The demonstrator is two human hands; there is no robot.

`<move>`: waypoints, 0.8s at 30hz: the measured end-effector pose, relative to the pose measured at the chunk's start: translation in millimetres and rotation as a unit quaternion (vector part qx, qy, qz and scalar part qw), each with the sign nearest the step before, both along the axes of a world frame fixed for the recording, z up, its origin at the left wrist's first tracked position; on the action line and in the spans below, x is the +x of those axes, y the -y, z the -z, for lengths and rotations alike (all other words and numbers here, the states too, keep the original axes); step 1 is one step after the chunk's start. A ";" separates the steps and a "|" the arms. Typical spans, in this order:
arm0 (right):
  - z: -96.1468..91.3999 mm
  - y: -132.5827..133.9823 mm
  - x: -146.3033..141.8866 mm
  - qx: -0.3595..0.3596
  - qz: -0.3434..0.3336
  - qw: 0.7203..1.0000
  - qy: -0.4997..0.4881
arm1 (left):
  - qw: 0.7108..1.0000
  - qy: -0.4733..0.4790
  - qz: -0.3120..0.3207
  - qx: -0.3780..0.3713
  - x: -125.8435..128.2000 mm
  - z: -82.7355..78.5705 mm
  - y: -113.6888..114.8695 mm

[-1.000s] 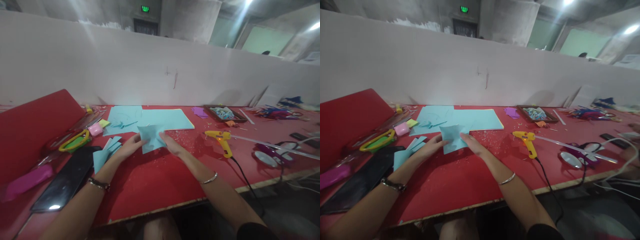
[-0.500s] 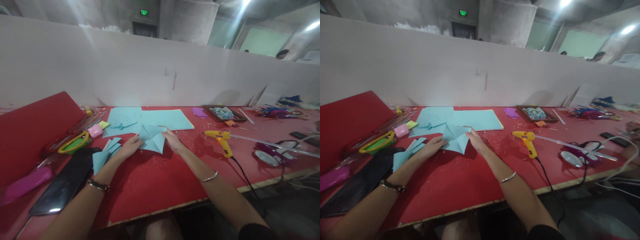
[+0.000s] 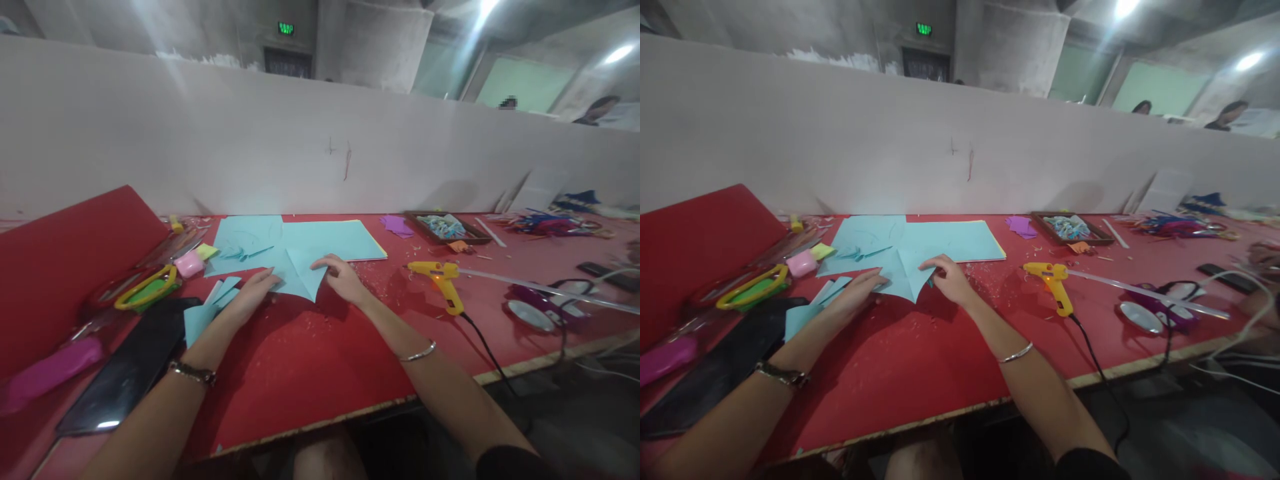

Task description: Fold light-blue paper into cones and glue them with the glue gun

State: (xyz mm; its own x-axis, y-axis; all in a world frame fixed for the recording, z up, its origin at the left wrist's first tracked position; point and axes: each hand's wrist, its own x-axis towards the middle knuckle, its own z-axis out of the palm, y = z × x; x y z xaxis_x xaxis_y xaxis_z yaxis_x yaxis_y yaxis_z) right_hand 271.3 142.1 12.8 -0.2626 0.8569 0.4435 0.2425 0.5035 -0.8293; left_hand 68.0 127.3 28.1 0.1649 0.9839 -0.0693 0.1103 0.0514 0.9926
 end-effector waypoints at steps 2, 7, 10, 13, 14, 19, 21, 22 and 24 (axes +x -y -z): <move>-0.3 0.4 -0.2 -0.002 -0.004 1.000 -0.018 | 1.000 0.005 0.006 0.001 -0.4 0.2 -1.1; -2.8 1.8 0.7 -0.039 0.018 0.999 -0.016 | 0.999 -0.002 0.039 0.015 -1.9 1.4 -4.1; -3.2 2.7 1.1 -0.066 0.049 0.997 0.000 | 0.997 -0.027 0.059 0.030 -0.6 -1.7 -2.0; -3.8 4.9 -1.7 -0.072 0.033 0.997 -0.006 | 0.995 -0.066 0.062 0.049 3.4 -8.1 3.5; -4.2 6.1 -3.3 -0.079 0.022 0.997 -0.010 | 0.994 -0.078 0.056 0.055 5.0 -10.2 5.3; -7.1 12.3 -10.6 -0.116 -0.005 0.993 -0.029 | 0.990 -0.125 0.017 0.065 8.4 -12.4 7.8; -7.6 13.3 -11.7 -0.121 -0.017 0.992 -0.033 | 0.989 -0.135 0.007 0.063 7.7 -10.2 6.7; -7.4 13.4 -11.9 -0.125 -0.024 0.991 -0.036 | 0.989 -0.136 0.003 0.063 7.3 -9.1 6.2; -6.2 13.1 -12.1 -0.138 -0.038 0.989 -0.048 | 0.990 -0.129 -0.008 0.063 6.7 -7.6 5.6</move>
